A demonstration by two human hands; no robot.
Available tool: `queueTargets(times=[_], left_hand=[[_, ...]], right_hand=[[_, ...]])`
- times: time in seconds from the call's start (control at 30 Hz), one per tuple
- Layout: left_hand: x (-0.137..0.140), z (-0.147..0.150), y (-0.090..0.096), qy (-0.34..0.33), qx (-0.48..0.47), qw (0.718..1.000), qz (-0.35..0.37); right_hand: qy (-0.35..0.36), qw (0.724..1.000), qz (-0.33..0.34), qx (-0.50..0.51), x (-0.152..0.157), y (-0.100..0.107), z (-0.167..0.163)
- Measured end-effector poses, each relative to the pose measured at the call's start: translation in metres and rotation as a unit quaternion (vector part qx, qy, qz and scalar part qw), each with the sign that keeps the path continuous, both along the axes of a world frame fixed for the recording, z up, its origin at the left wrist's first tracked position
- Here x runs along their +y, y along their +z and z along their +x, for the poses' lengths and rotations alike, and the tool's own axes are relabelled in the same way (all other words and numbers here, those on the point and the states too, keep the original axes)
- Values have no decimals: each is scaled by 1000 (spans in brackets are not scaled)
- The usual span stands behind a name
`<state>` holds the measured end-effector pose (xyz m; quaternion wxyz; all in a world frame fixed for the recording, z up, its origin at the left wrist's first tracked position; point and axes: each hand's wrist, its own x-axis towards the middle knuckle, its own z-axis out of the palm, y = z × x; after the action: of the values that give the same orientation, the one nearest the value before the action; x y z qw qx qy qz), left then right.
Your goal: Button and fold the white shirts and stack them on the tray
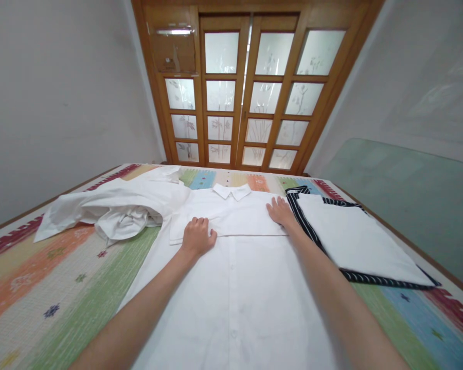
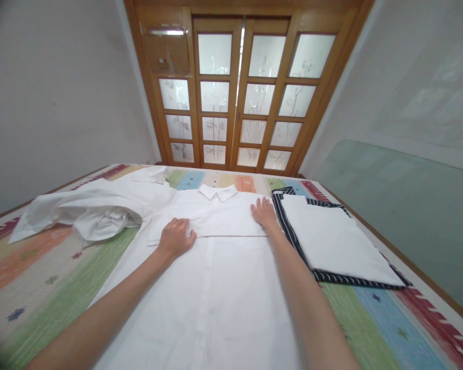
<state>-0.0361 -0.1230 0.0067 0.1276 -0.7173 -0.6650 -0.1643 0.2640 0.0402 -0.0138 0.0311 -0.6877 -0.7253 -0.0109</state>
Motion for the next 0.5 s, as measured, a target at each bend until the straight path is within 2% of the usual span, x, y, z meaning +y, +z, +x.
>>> queueTargets(times=[0.3, 0.5], left_hand=[[2, -3, -3, 4, -58, 998, -7], [13, -14, 0, 0, -65, 997, -32]], right_hand=[[27, 1000, -9, 5, -39, 2, 0], [-28, 999, -15, 22, -65, 10, -12]])
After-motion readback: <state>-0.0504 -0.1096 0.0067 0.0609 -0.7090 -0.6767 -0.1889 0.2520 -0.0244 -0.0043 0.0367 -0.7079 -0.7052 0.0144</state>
